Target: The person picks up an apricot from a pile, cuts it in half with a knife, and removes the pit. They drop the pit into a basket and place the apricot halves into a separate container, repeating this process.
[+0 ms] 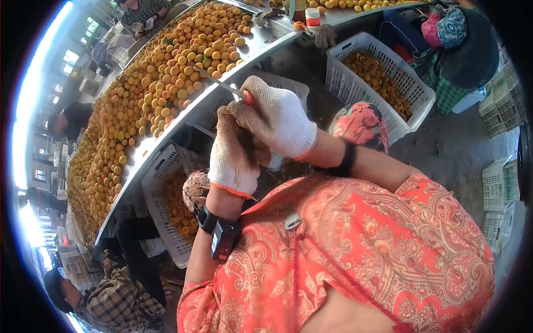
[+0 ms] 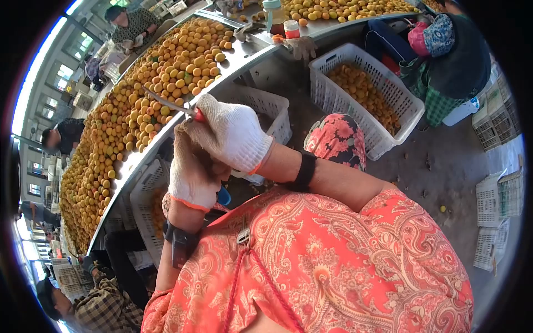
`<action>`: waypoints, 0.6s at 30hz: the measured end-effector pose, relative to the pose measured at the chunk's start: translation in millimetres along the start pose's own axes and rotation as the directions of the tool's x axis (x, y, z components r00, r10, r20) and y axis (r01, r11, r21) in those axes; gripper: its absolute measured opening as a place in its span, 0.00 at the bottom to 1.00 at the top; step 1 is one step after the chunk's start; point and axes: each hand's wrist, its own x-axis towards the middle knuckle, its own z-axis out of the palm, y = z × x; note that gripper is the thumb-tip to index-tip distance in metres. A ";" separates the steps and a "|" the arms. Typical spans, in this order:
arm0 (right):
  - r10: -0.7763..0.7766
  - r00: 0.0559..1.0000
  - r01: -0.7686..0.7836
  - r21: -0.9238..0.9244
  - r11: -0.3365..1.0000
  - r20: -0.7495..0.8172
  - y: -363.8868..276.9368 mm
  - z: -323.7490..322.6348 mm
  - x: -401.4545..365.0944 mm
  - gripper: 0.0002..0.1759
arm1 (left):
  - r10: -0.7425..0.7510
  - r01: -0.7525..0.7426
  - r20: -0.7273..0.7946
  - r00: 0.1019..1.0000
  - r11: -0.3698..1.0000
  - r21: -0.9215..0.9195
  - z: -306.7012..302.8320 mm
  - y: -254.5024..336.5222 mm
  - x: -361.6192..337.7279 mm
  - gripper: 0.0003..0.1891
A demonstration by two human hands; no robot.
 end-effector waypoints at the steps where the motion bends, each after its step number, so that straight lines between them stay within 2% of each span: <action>1: 0.006 1.000 -0.006 0.002 1.000 0.016 -0.7 -1.2 -0.3 0.15 | -0.011 0.010 -0.054 0.998 0.999 -0.030 3.5 -0.4 -1.7 0.23; 2: 0.008 1.000 -0.008 0.001 1.000 0.016 0.3 -2.1 -0.4 0.15 | -0.024 0.017 -0.106 0.994 0.998 -0.061 5.5 -0.6 -2.4 0.24; 3: -0.083 0.997 0.083 -0.018 0.996 0.005 1.6 -2.8 0.3 0.15 | -0.024 0.018 -0.105 0.994 0.998 -0.061 0.7 0.8 -1.8 0.24; 4: -0.175 0.985 0.174 -0.037 0.984 -0.004 3.2 -3.2 1.0 0.14 | -0.095 0.099 0.060 0.994 0.993 -0.067 -9.1 4.0 -0.3 0.25; 5: -0.175 0.985 0.175 -0.038 0.984 -0.003 5.2 -3.2 1.0 0.14 | -0.163 0.180 0.222 0.961 0.982 -0.059 -15.8 6.0 1.0 0.26; 7: -0.263 0.964 0.265 -0.100 0.959 0.034 10.0 -1.9 0.2 0.14 | -0.167 0.186 0.249 0.954 0.981 -0.056 -19.6 6.0 2.6 0.25; 11: -0.334 0.939 0.342 -0.115 0.933 0.081 14.6 2.0 0.2 0.14 | -0.153 0.182 0.337 0.929 0.982 -0.056 -29.0 4.9 4.5 0.24; 12: -0.326 0.943 0.332 -0.095 0.939 0.069 14.4 2.2 0.4 0.14 | -0.154 0.182 0.336 0.929 0.982 -0.054 -26.2 5.3 2.1 0.24; 14: -0.319 0.946 0.322 -0.076 0.944 0.056 13.8 2.4 0.2 0.14 | -0.109 0.124 0.211 0.971 0.991 -0.058 -15.2 5.9 -5.3 0.22; 15: -0.295 0.955 0.296 -0.058 0.953 0.031 13.2 2.9 -0.8 0.13 | -0.109 0.124 0.211 0.971 0.991 -0.058 -12.1 5.8 -5.3 0.22; 17: -0.269 0.963 0.269 -0.040 0.962 0.005 11.6 3.3 -2.0 0.13 | -0.135 0.140 0.058 0.989 0.985 -0.101 -7.2 6.1 -3.0 0.19; 18: -0.206 0.978 0.206 -0.008 0.978 -0.021 9.7 2.5 -2.7 0.12 | -0.139 0.144 0.058 0.989 0.985 -0.100 -10.1 4.4 -1.4 0.19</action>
